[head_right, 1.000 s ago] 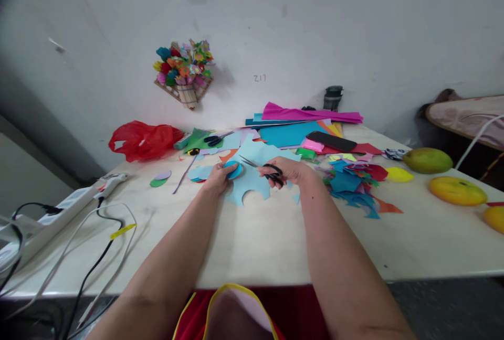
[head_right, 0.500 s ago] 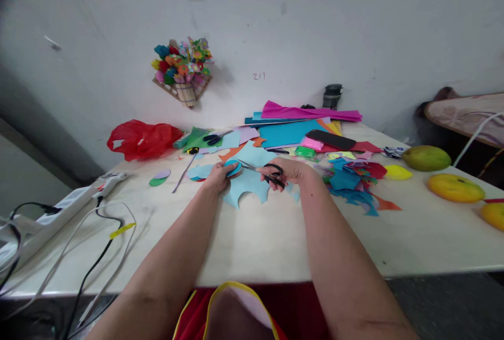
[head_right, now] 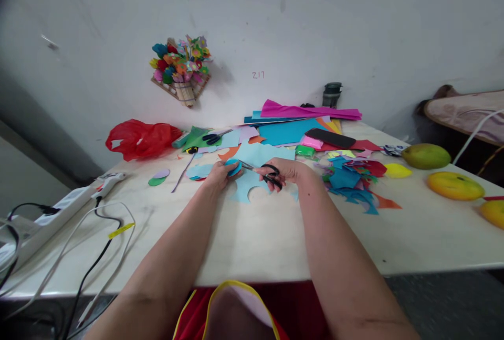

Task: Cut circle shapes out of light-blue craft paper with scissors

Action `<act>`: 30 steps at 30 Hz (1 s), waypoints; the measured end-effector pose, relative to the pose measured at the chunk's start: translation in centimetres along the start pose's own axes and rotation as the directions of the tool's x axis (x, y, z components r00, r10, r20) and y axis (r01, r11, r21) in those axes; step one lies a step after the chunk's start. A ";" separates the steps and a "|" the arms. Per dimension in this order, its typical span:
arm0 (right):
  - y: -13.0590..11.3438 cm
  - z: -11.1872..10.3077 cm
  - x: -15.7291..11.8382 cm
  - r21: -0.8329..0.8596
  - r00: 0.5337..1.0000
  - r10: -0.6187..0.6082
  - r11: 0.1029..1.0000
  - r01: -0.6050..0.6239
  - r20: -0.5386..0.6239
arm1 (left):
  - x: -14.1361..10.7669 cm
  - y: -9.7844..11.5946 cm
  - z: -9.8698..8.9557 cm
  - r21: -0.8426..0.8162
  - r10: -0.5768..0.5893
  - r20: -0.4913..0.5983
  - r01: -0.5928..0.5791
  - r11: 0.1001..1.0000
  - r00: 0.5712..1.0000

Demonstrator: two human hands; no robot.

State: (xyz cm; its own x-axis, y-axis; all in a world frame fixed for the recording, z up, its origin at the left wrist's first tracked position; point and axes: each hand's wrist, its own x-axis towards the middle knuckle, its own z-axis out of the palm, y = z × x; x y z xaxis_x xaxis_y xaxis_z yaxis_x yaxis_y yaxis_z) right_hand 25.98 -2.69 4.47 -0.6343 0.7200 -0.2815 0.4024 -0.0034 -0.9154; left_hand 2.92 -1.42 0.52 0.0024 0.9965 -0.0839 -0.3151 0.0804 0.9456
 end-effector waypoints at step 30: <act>-0.7 1.2 0.4 -0.034 0.992 0.126 0.991 -0.126 -0.001 | -0.1 2.9 0.4 0.954 0.150 -0.071 0.023 0.300 0.986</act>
State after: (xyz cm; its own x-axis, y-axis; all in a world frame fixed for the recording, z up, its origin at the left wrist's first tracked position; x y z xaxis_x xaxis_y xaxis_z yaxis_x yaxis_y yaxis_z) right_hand 24.65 -3.28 4.66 -0.5773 0.7149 -0.3945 0.5015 -0.0708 -0.8623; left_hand 2.41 -1.27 3.45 -0.1122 0.9930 0.0370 0.8105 0.0699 0.5816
